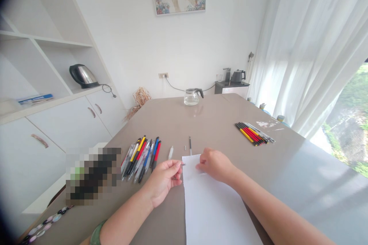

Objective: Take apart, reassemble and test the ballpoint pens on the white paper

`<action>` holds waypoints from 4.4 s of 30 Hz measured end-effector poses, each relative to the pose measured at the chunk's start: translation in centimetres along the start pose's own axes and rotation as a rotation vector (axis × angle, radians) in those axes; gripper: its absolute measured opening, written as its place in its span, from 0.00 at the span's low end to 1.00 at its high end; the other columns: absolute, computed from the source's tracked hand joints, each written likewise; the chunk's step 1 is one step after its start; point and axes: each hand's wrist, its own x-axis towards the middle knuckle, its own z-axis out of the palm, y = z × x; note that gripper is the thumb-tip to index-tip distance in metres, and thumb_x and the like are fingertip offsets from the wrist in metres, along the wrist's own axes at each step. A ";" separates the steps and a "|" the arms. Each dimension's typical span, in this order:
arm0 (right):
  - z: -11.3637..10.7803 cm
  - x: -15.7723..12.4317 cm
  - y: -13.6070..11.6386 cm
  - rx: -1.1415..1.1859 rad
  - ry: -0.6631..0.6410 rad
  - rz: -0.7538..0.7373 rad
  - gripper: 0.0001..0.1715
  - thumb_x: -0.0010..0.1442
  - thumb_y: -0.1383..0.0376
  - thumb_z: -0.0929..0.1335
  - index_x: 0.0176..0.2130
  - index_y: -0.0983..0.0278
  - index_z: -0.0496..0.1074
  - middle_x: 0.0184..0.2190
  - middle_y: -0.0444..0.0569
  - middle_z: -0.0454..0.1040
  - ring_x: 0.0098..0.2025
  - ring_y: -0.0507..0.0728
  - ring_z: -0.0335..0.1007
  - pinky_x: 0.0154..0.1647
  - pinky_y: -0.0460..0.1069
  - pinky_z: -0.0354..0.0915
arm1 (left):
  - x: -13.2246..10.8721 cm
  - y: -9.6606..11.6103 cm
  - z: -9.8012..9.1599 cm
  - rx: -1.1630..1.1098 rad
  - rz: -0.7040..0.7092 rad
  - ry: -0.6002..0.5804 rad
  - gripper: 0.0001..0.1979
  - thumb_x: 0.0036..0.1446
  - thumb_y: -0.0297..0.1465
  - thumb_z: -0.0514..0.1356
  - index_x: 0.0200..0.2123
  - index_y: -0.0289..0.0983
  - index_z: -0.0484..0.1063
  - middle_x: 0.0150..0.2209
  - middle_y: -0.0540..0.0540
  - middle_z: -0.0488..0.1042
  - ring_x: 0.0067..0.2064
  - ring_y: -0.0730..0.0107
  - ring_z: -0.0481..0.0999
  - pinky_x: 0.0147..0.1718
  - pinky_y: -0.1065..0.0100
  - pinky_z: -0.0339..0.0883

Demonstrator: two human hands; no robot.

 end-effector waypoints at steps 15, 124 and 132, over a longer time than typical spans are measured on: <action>0.6 -1.8 -4.4 0.384 -0.051 -0.185 0.10 0.53 0.63 0.62 0.27 0.62 0.71 0.24 0.45 0.68 0.26 0.50 0.60 0.25 0.45 0.56 | -0.1 -0.2 0.1 0.004 0.015 -0.051 0.18 0.44 0.44 0.59 0.23 0.33 0.64 0.19 0.53 0.61 0.21 0.79 0.60 0.21 0.74 0.57; -1.3 -2.1 -0.1 -0.042 -0.190 -0.184 0.08 0.52 0.66 0.62 0.32 0.63 0.70 0.32 0.48 0.67 0.29 0.51 0.63 0.30 0.46 0.58 | -3.0 -0.3 1.5 1.410 0.550 -0.402 0.13 0.45 0.38 0.60 0.35 0.40 0.72 0.33 0.46 0.70 0.36 0.64 0.68 0.34 0.68 0.58; -2.8 -0.2 3.3 0.054 0.242 0.123 0.14 0.52 0.57 0.61 0.32 0.63 0.69 0.28 0.47 0.69 0.28 0.52 0.63 0.28 0.46 0.58 | -3.0 0.1 1.6 1.405 0.515 -0.411 0.13 0.48 0.39 0.57 0.37 0.41 0.71 0.33 0.47 0.70 0.35 0.66 0.69 0.33 0.69 0.59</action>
